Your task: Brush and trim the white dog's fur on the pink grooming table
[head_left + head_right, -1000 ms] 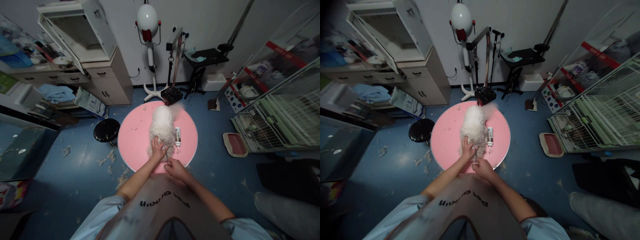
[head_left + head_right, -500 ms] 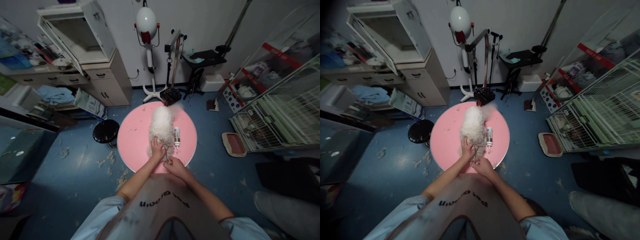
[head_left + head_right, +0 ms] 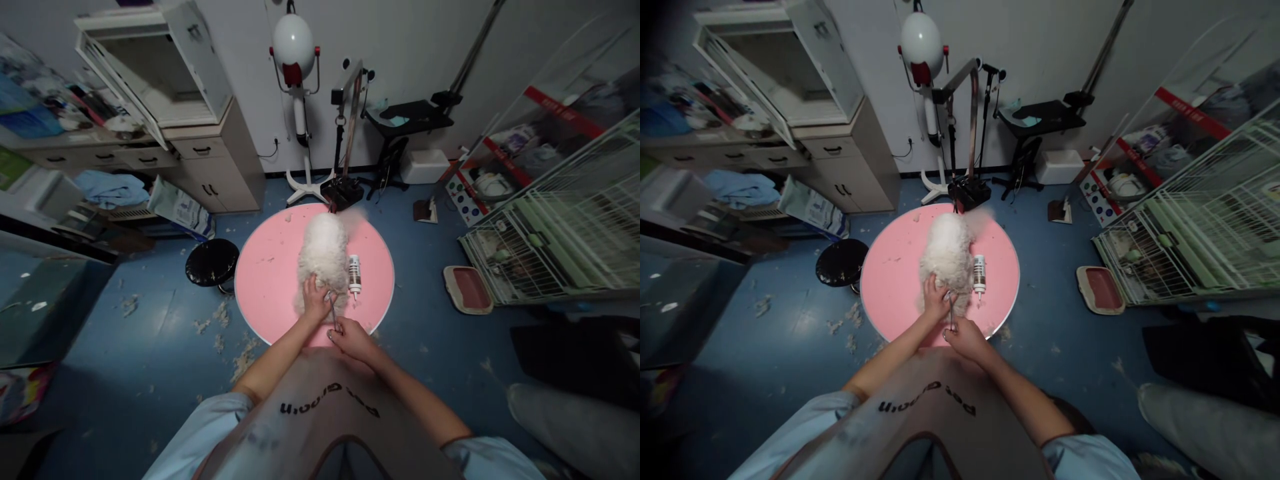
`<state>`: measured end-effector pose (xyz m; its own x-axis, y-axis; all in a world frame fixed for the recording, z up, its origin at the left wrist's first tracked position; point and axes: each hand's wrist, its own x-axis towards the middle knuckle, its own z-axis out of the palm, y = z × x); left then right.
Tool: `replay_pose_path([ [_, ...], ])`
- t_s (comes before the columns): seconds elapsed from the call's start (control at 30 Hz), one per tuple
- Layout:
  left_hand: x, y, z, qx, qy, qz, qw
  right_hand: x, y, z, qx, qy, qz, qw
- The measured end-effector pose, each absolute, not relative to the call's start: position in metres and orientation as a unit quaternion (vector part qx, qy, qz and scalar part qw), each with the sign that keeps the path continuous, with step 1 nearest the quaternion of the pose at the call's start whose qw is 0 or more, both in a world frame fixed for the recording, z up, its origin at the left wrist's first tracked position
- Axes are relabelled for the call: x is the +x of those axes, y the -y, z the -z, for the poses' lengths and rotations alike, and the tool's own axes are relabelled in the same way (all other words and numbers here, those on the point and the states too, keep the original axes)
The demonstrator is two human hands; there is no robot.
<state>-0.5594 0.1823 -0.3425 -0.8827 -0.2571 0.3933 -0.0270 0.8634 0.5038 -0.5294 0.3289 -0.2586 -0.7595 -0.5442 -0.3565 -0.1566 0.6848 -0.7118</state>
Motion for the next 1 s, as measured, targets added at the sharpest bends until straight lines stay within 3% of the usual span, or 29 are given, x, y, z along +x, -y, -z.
replay_pose_path([
  [1.0,-0.558,-0.184,0.350,0.064,0.929,0.256,0.260,-0.528,-0.330,0.269,-0.198,-0.852,0.390,0.287],
])
